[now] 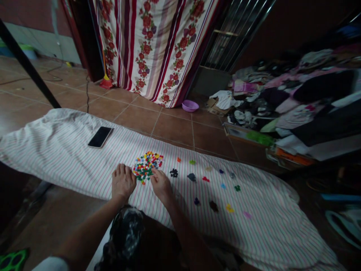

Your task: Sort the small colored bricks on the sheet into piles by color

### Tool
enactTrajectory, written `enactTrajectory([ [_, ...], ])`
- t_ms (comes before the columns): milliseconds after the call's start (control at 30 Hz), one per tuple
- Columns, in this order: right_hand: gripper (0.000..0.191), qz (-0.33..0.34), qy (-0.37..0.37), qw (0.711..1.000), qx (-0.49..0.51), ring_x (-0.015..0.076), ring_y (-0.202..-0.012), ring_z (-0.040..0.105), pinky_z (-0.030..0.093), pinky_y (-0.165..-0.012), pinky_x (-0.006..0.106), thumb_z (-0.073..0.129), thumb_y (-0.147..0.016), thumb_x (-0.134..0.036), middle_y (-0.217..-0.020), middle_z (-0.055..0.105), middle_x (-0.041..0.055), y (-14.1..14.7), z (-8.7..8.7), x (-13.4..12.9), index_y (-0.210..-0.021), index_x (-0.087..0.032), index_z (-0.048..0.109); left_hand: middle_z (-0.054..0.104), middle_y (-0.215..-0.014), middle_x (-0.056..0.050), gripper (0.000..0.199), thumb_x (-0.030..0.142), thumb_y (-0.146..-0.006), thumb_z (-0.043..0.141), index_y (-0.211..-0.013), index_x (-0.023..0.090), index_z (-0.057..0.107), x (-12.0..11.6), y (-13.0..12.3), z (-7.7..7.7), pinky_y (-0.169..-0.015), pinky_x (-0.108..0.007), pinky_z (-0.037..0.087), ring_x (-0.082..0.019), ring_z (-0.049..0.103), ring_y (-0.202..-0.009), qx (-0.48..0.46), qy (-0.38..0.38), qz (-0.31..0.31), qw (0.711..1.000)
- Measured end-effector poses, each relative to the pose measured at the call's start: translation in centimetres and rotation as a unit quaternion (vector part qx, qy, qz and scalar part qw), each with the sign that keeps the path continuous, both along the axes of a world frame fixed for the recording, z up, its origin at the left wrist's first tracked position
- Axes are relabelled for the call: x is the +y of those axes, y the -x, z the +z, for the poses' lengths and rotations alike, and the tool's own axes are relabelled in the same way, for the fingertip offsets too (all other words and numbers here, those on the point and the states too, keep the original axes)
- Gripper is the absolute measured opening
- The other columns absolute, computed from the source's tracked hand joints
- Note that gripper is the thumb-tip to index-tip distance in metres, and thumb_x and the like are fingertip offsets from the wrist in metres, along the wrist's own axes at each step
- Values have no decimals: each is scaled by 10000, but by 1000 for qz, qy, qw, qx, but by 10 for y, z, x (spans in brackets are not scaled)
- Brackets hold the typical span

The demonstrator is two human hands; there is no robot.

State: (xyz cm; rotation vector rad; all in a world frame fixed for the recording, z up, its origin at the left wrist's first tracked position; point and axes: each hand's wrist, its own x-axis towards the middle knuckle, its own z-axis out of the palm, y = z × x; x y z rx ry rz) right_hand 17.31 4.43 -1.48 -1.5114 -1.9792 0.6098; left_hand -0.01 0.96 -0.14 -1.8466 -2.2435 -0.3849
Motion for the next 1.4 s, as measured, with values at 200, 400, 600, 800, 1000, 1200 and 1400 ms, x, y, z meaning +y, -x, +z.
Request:
enactTrajectory([
  [200,366,-35,-18,999,6,180,-963,660,515,-908,282,472,-859,-150,-1074,688,99,-10,-4,2,-1146,-181,696,590,-1041,-150,253,294,-905,367,-920,138,566,0,0,2,-870,-409,380,-299,523,-1084,2,-1,-2,1000],
  [400,392,19,-25,999,22,181,-1075,629,482,-987,301,442,-851,-106,-1104,695,88,-7,-9,6,-1141,-183,694,597,-1059,-160,269,299,-903,362,-927,139,577,0,0,1,-888,-417,383,-306,514,-1111,-3,-5,-1,1000],
  [600,374,-15,-24,999,18,181,-1055,625,487,-964,309,427,-886,-128,-1093,683,92,-6,-7,8,-1145,-188,689,595,-1088,-183,299,297,-899,359,-947,127,600,0,1,0,-901,-436,378,-314,496,-1143,-28,-5,-4,1000],
  [800,353,-18,-14,999,-33,190,-1061,609,467,-954,296,435,-907,-132,-1075,671,97,-2,-1,12,-1142,-191,692,597,-1085,-173,297,301,-906,352,-940,131,593,0,0,0,-899,-428,381,-311,500,-1134,-14,0,-4,1000],
  [1000,346,-20,1,995,-102,206,-1002,610,475,-866,298,433,-936,-171,-1032,654,105,5,10,24,-1188,-212,668,595,-1089,-169,290,305,-908,351,-936,130,581,1,1,-2,-892,-424,384,-309,509,-1121,-8,-3,1,1000],
  [1200,333,-19,18,990,-141,194,-963,605,466,-780,269,452,-936,-165,-1014,641,79,9,11,32,-1168,-275,664,594,-1084,-170,293,299,-910,343,-938,126,579,0,0,-2,-895,-423,381,-313,507,-1130,-7,-4,1,1000],
  [1400,277,-23,22,986,-165,183,-944,603,449,-738,256,465,-948,-182,-1020,624,65,9,9,31,-1122,-280,657,598,-1083,-178,298,299,-904,352,-943,130,593,0,-1,0,-892,-433,378,-311,507,-1114,-21,-2,-2,1000],
])
